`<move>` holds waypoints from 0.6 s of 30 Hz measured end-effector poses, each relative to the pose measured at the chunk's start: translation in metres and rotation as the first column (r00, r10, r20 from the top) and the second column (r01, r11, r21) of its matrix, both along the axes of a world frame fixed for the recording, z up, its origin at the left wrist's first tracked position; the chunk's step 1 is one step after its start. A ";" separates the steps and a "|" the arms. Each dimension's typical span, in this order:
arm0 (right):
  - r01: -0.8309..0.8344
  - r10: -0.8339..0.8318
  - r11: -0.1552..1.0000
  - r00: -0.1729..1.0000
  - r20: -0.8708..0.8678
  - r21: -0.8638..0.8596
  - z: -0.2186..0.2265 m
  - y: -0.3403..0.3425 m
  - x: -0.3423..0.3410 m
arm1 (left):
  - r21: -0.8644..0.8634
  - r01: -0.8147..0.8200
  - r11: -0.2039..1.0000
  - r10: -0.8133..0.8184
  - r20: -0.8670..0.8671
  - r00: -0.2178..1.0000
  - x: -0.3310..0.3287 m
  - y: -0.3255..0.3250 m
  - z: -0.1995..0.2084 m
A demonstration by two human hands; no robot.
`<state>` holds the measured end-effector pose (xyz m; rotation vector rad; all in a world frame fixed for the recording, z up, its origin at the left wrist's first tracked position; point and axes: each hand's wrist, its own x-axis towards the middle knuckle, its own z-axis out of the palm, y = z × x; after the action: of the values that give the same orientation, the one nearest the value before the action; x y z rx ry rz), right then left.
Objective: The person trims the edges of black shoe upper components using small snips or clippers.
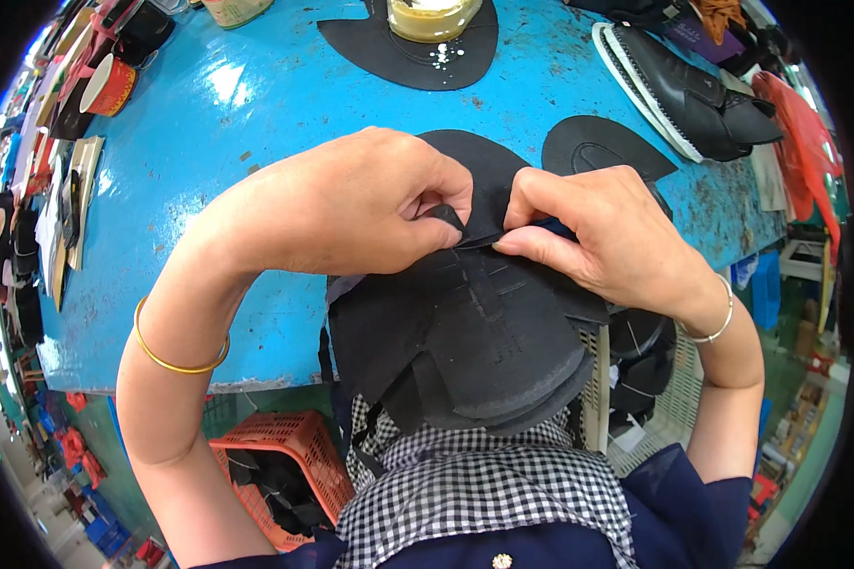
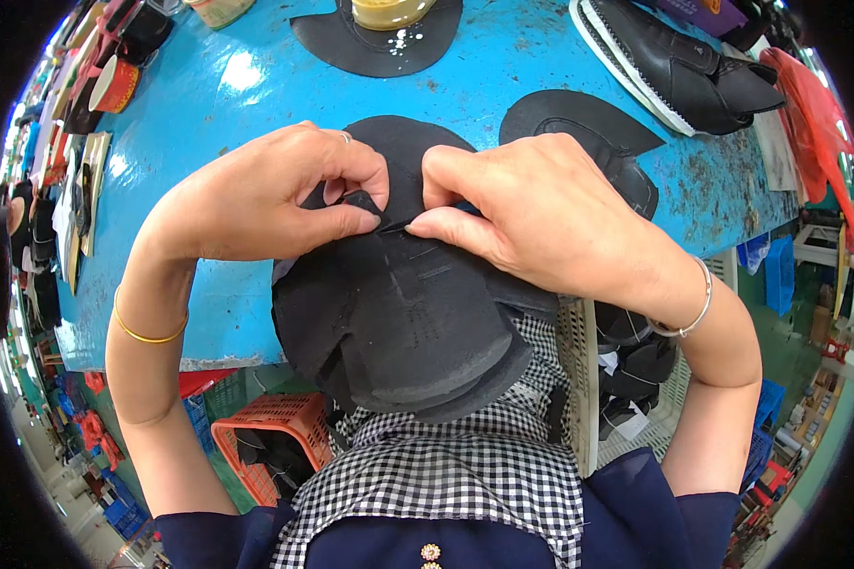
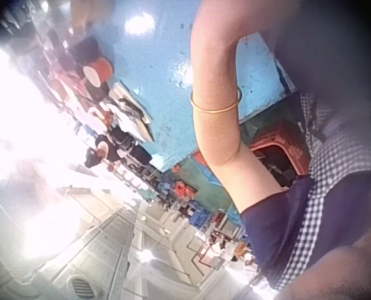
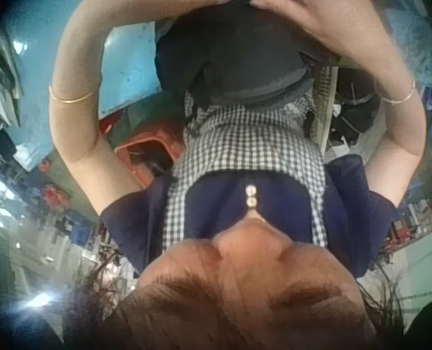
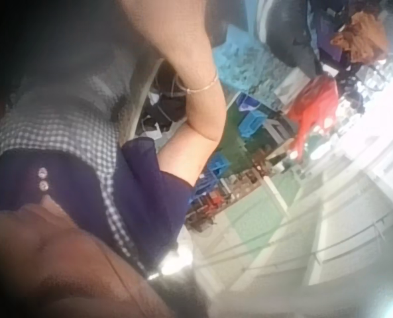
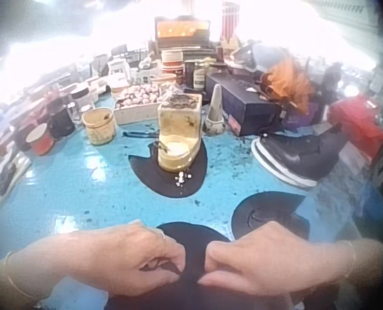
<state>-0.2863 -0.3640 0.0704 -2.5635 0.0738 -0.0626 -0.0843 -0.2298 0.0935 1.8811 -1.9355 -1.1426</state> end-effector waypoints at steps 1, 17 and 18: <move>0.006 -0.005 1.000 1.000 -0.016 0.020 0.002 -0.001 -0.001 | -0.004 -0.007 1.000 0.007 0.001 1.000 0.000 0.001 0.000; -0.070 0.104 0.750 0.995 0.013 -0.658 0.007 0.089 0.005 | -0.308 -0.620 0.721 0.469 -0.442 0.765 0.029 0.047 0.026; -0.078 0.136 0.737 0.990 0.034 -0.672 0.008 0.082 0.009 | -0.353 -0.620 0.700 0.482 -0.407 0.776 0.031 0.049 0.027</move>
<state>-0.2770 -0.2819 0.0788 -3.2852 -0.1632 -0.1791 -0.0537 -0.1805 0.1208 1.7204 -1.1896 -0.6250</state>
